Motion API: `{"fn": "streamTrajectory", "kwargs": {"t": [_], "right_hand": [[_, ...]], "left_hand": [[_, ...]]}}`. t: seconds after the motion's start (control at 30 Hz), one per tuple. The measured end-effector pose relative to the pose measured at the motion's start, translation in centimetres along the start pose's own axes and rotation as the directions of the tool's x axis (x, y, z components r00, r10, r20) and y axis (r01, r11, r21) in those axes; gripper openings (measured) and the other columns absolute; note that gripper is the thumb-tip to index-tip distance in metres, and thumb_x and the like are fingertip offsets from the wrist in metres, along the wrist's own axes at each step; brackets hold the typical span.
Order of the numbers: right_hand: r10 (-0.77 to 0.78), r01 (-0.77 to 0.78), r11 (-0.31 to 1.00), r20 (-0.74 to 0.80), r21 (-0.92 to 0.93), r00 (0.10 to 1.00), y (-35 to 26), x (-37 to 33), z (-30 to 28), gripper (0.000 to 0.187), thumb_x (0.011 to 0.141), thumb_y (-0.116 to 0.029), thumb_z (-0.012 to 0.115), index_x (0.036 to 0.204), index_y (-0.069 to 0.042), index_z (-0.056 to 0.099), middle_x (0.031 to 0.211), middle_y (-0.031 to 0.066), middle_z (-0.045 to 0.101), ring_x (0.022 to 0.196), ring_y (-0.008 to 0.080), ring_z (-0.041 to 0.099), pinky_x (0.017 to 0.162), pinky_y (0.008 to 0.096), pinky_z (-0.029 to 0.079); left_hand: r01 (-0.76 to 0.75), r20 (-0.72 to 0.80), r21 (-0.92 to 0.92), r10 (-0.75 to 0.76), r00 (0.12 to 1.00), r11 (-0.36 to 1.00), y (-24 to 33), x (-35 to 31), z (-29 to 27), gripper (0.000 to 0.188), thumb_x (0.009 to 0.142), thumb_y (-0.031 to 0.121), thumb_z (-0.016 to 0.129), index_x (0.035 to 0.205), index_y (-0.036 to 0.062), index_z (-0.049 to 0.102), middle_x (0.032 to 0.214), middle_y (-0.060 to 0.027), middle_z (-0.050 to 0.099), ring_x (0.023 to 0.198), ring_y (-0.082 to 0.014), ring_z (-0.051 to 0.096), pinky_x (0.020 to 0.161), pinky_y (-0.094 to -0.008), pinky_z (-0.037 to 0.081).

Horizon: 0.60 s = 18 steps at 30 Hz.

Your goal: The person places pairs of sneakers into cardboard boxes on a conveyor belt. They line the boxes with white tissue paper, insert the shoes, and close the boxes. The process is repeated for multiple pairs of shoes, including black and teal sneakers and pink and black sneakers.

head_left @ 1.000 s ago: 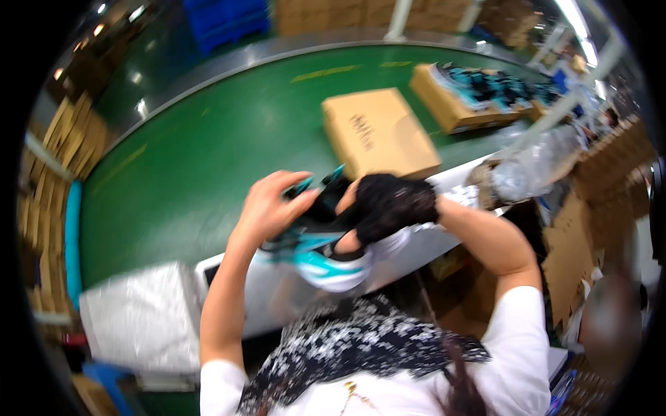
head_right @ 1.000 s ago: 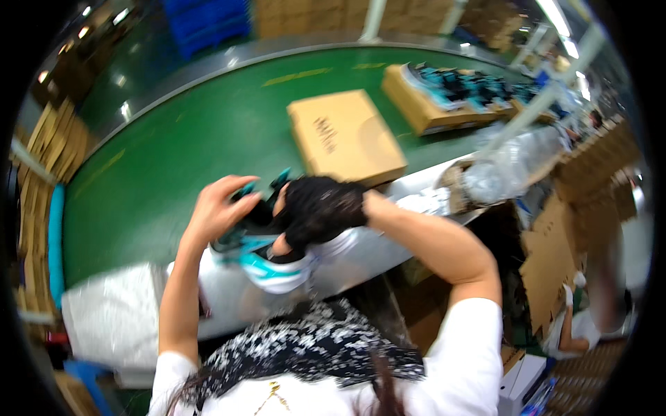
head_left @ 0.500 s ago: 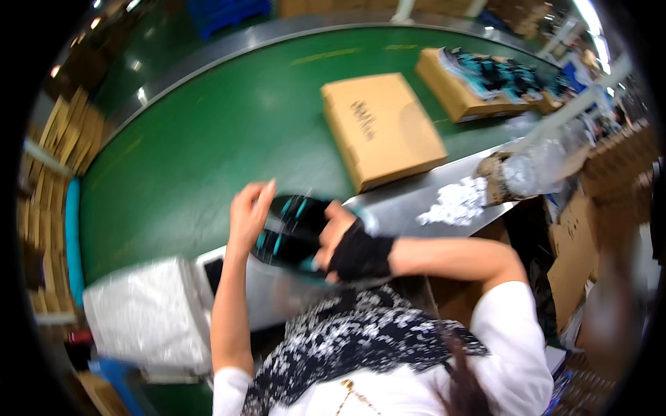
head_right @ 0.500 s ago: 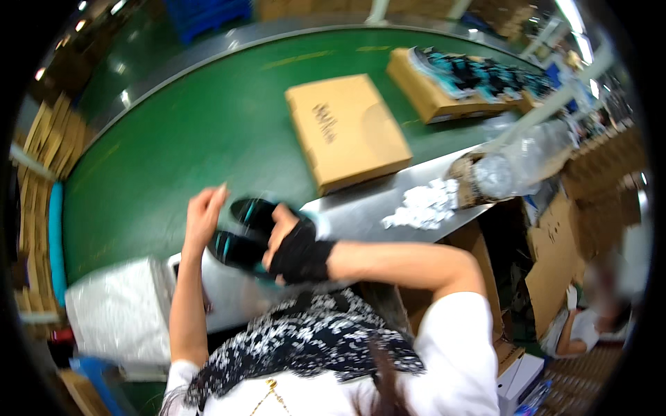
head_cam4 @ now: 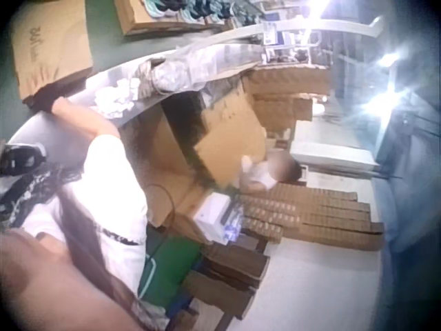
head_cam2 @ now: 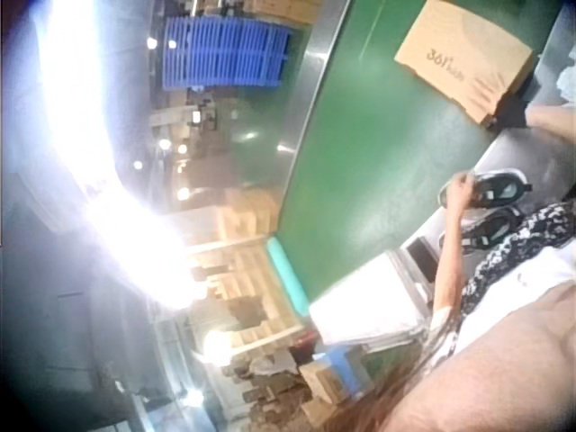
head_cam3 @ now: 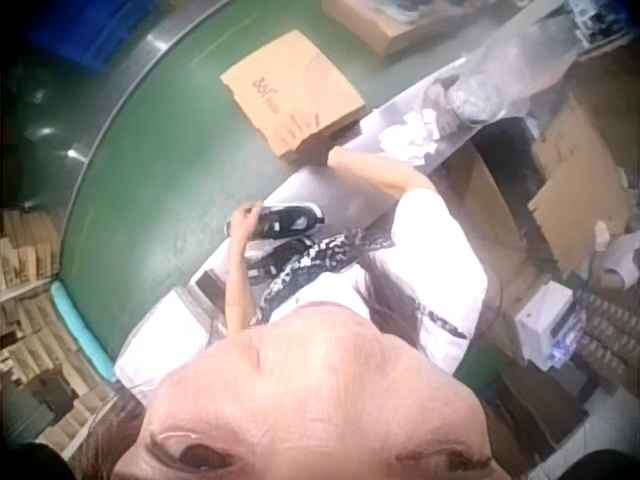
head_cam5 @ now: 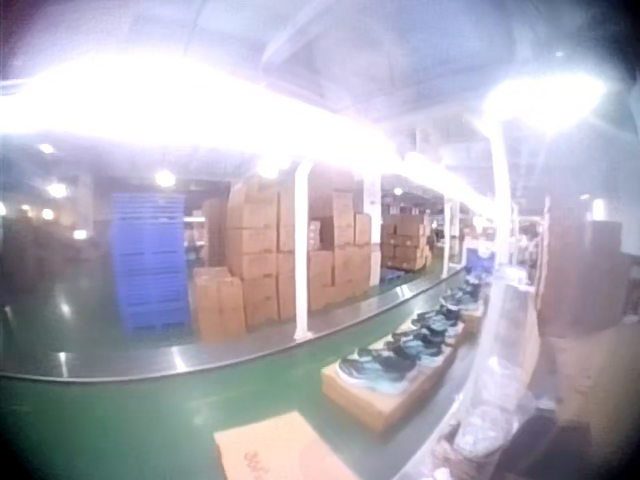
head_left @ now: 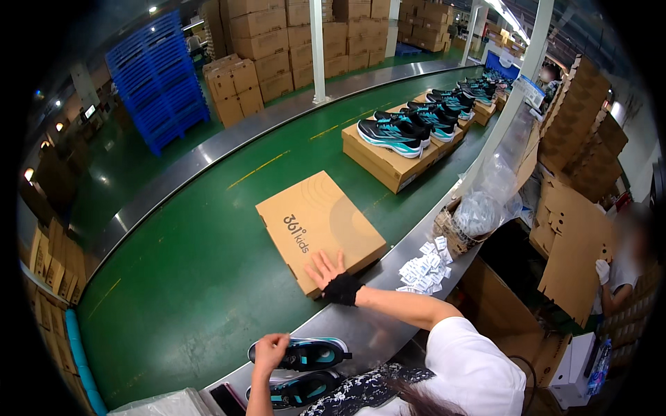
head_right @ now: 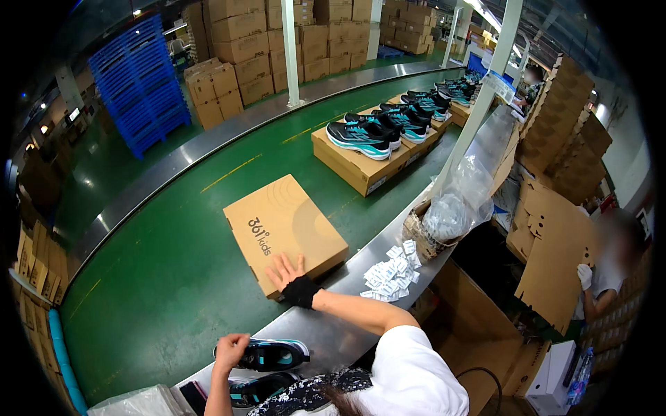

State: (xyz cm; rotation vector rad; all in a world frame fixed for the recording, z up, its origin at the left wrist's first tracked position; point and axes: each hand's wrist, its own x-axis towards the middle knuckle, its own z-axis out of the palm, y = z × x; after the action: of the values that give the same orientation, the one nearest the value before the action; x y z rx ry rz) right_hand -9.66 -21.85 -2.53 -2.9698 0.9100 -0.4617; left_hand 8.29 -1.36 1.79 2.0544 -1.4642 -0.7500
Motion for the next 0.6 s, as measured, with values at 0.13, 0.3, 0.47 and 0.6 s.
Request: {"fn": "streamTrajectory", "kwargs": {"t": [0.13, 0.3, 0.47, 0.6], "right_hand": [[-0.019, 0.005, 0.92, 0.031, 0.391, 0.999, -3.5, -0.6, -7.0, 0.086, 0.057, -0.023, 0.068, 0.131, -0.009, 0.028, 0.138, 0.0202, 0.018, 0.129, 0.0348, 0.014, 0.089, 0.0691, 0.016], [0.192, -0.041, 0.528, -0.072, 0.848, 0.979, -4.7, -0.2, -13.0, 0.071, 0.061, -0.014, 0.063, 0.126, -0.003, 0.034, 0.124, 0.0193, 0.042, 0.118, 0.0299, 0.039, 0.097, 0.0361, 0.032], [0.574, -0.06, -0.015, 0.058, 0.998, 0.817, -0.6, 0.1, -17.7, 0.055, 0.067, -0.011, 0.064, 0.117, -0.002, 0.043, 0.106, 0.0078, 0.053, 0.096, 0.016, 0.052, 0.084, 0.0283, 0.043], [0.518, 0.196, -0.639, 0.229, 0.744, 0.824, 3.2, -2.3, -15.5, 0.045, 0.071, -0.012, 0.063, 0.112, -0.004, 0.047, 0.104, 0.0072, 0.053, 0.098, 0.0214, 0.053, 0.075, 0.0375, 0.047]], "left_hand": [[0.212, -0.137, -0.708, -0.424, 0.895, 0.674, 4.9, 2.7, -2.9, 0.029, 0.086, 0.024, 0.052, 0.093, -0.0039, 0.057, 0.064, -0.0005, 0.053, 0.055, -0.0117, 0.047, 0.051, -0.0247, 0.039], [-0.1, -0.688, 0.019, 0.085, 0.72, 0.995, 9.8, 4.1, -3.2, 0.025, 0.085, 0.018, 0.051, 0.098, -0.003, 0.056, 0.074, -0.0094, 0.051, 0.063, -0.0182, 0.047, 0.059, -0.0292, 0.04], [-0.051, -0.684, -0.183, -0.09, 0.724, 0.982, -5.8, 2.0, -8.2, 0.025, 0.085, 0.017, 0.052, 0.098, -0.0033, 0.057, 0.078, -0.0088, 0.059, 0.067, -0.0152, 0.051, 0.063, -0.0284, 0.042], [-0.095, -0.755, -0.261, -0.142, 0.64, 0.961, -1.8, 1.1, -11.5, 0.023, 0.083, 0.015, 0.054, 0.095, -0.0037, 0.057, 0.083, -0.0099, 0.059, 0.073, -0.0147, 0.052, 0.066, -0.0261, 0.043]]}}
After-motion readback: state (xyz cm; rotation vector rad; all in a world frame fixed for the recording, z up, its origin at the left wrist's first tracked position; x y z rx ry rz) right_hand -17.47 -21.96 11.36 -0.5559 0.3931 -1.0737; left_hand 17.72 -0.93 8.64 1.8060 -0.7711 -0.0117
